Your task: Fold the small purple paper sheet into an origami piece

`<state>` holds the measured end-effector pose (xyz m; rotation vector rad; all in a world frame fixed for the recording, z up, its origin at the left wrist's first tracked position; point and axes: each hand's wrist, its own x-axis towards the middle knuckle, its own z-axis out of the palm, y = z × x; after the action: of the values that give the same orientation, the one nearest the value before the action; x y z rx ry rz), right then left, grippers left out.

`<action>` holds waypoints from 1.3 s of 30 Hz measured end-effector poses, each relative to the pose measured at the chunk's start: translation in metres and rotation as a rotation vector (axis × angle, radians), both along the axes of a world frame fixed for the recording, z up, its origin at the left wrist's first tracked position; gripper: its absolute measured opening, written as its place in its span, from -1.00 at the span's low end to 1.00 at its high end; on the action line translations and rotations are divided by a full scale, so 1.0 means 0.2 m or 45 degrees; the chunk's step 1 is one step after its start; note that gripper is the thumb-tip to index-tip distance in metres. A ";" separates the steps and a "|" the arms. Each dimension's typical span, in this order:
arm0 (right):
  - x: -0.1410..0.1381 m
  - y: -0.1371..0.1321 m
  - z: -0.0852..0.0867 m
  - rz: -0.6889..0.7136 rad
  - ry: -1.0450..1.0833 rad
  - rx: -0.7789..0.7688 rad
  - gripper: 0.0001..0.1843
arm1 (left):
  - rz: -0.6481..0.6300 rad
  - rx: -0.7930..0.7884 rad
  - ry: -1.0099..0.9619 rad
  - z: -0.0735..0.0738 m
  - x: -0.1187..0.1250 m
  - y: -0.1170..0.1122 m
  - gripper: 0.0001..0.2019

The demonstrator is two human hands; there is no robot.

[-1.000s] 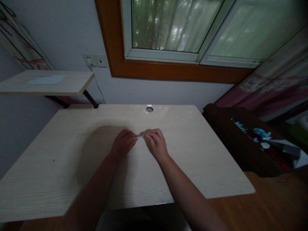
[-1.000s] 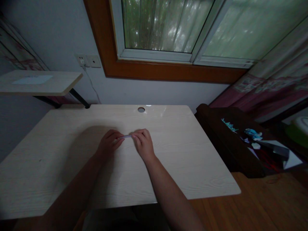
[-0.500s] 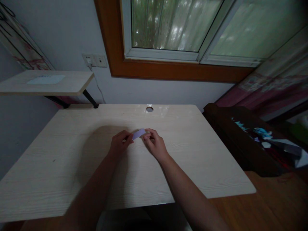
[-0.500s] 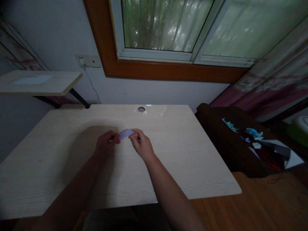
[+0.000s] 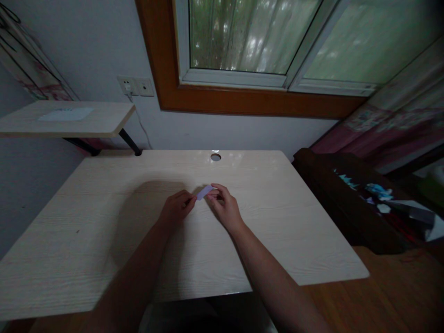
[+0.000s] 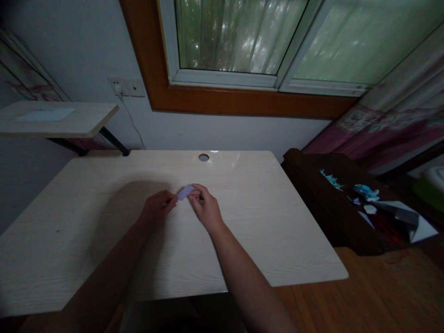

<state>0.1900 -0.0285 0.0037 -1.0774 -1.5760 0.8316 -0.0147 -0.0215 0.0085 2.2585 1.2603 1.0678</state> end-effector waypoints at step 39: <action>0.00 0.02 -0.05 -0.007 0.186 -0.034 -0.51 | 0.010 -0.085 0.084 -0.02 -0.01 0.02 -0.79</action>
<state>0.1900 -0.0242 -0.0059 -1.0157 -1.4427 0.9092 -0.0172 -0.0184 0.0045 2.2573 1.3120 0.9461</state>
